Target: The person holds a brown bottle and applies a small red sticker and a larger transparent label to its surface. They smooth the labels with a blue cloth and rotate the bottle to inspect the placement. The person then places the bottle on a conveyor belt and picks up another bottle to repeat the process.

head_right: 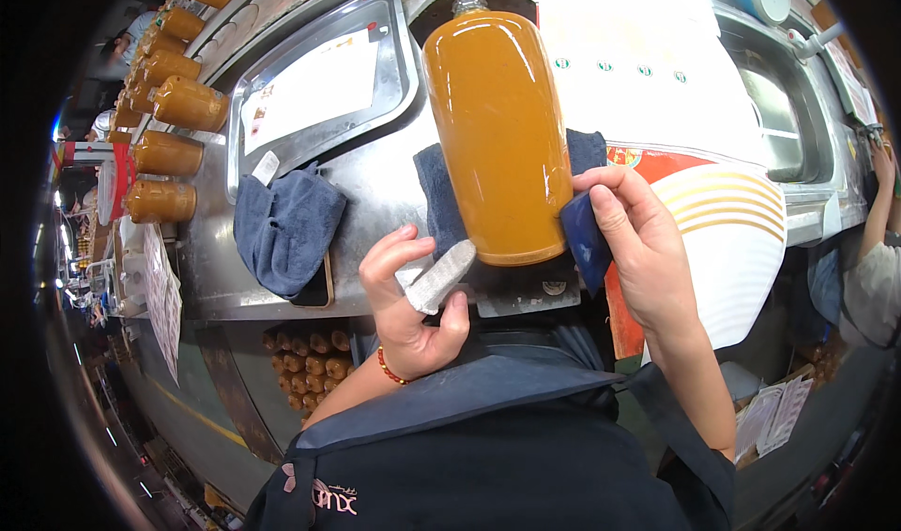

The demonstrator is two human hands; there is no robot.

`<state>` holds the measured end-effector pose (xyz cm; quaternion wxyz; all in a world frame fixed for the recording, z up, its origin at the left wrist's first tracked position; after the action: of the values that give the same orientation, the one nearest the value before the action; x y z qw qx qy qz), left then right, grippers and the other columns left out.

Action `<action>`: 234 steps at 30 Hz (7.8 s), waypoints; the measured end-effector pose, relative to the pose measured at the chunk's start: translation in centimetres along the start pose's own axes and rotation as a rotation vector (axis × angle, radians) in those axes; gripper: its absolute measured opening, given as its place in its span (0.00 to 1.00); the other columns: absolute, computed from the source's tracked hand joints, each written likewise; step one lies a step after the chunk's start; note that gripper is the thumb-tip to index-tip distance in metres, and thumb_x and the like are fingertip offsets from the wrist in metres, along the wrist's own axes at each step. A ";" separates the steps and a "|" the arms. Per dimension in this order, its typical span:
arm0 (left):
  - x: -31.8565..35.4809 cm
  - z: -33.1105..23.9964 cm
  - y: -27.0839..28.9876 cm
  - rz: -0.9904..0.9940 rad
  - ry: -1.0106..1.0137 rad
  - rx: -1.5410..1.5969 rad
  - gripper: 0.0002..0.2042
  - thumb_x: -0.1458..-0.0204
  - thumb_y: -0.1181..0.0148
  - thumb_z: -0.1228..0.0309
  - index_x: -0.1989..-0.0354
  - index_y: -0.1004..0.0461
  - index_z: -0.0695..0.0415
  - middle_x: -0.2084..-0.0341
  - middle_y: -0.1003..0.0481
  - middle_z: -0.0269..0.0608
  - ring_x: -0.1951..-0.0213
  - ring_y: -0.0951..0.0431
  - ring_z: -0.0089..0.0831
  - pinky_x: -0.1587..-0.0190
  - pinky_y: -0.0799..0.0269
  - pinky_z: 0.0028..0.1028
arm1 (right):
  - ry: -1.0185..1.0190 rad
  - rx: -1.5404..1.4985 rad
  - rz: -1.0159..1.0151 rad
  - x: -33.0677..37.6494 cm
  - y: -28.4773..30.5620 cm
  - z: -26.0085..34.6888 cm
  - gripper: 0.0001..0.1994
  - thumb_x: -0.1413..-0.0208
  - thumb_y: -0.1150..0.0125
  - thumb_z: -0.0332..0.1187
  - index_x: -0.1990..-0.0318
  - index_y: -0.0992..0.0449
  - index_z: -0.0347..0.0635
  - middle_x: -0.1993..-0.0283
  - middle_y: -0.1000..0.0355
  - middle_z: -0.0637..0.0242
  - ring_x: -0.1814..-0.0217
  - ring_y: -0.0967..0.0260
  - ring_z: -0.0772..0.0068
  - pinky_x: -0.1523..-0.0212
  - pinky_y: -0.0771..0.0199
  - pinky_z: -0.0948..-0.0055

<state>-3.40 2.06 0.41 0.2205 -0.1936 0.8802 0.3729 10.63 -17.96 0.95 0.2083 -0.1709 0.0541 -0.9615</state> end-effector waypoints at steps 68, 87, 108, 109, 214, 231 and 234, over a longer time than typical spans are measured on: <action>-7.9 -0.9 -3.4 0.120 -0.266 -0.125 0.45 0.52 0.24 0.69 0.26 0.41 0.65 0.25 0.48 0.62 0.24 0.49 0.62 0.25 0.47 0.49 | 1.047 1.085 0.074 5.1 -1.4 5.2 0.12 0.60 0.31 0.32 0.64 0.12 0.50 0.57 0.20 0.71 0.53 0.27 0.65 0.50 0.23 0.62; -7.6 -1.1 -4.0 0.085 -0.228 -0.172 0.49 0.52 0.22 0.65 0.24 0.47 0.66 0.24 0.53 0.68 0.24 0.51 0.69 0.26 0.47 0.51 | 1.049 0.998 0.065 4.2 -0.7 5.0 0.11 0.62 0.28 0.29 0.66 0.12 0.47 0.61 0.20 0.71 0.54 0.25 0.63 0.54 0.21 0.66; -7.9 -1.5 -3.6 0.067 -0.263 -0.165 0.35 0.48 0.31 0.69 0.31 0.34 0.67 0.26 0.45 0.59 0.25 0.48 0.63 0.28 0.39 0.49 | 1.149 1.128 0.163 5.3 -2.2 5.8 0.14 0.58 0.33 0.35 0.60 0.12 0.52 0.55 0.22 0.74 0.54 0.29 0.69 0.54 0.22 0.64; -8.0 -1.3 -3.7 0.108 -0.262 -0.215 0.33 0.47 0.32 0.71 0.32 0.33 0.67 0.26 0.44 0.60 0.25 0.48 0.63 0.28 0.39 0.49 | 1.151 1.138 0.164 5.2 -2.2 5.7 0.14 0.58 0.33 0.35 0.60 0.12 0.52 0.55 0.22 0.74 0.55 0.29 0.69 0.54 0.22 0.65; -7.2 1.2 -3.1 0.039 -0.037 0.197 0.54 0.58 0.19 0.54 0.23 0.44 0.54 0.28 0.47 0.56 0.29 0.42 0.55 0.29 0.42 0.46 | -0.059 0.280 -0.010 -18.2 11.4 9.8 0.35 0.27 0.59 0.61 0.78 0.27 0.42 0.82 0.35 0.67 0.81 0.34 0.73 0.79 0.32 0.75; -6.5 2.3 -3.6 0.030 -0.022 0.277 0.51 0.60 0.17 0.55 0.27 0.38 0.58 0.31 0.43 0.54 0.31 0.38 0.52 0.33 0.36 0.43 | -0.088 1.624 -0.351 -36.3 20.4 12.6 0.41 0.61 0.25 0.68 0.67 0.16 0.26 0.64 0.18 0.44 0.61 0.18 0.48 0.57 0.21 0.55; -6.4 2.1 -3.3 0.032 -0.018 0.207 0.53 0.61 0.17 0.55 0.26 0.40 0.58 0.31 0.44 0.54 0.32 0.38 0.52 0.32 0.36 0.43 | -0.108 1.577 -0.409 -33.4 22.6 12.9 0.42 0.61 0.26 0.69 0.67 0.17 0.27 0.65 0.19 0.45 0.62 0.18 0.50 0.59 0.22 0.57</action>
<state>4.14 2.62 0.59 0.2410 -0.1525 0.9150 0.2854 52.38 -24.89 -1.17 0.0903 -0.0264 -0.6810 -0.7262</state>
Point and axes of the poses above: each hand's wrist, its own x-axis away from the middle knuckle, its own y-axis out of the back of the hand, z = x × y, the point moved 3 cm from there along -x, towards the middle knuckle
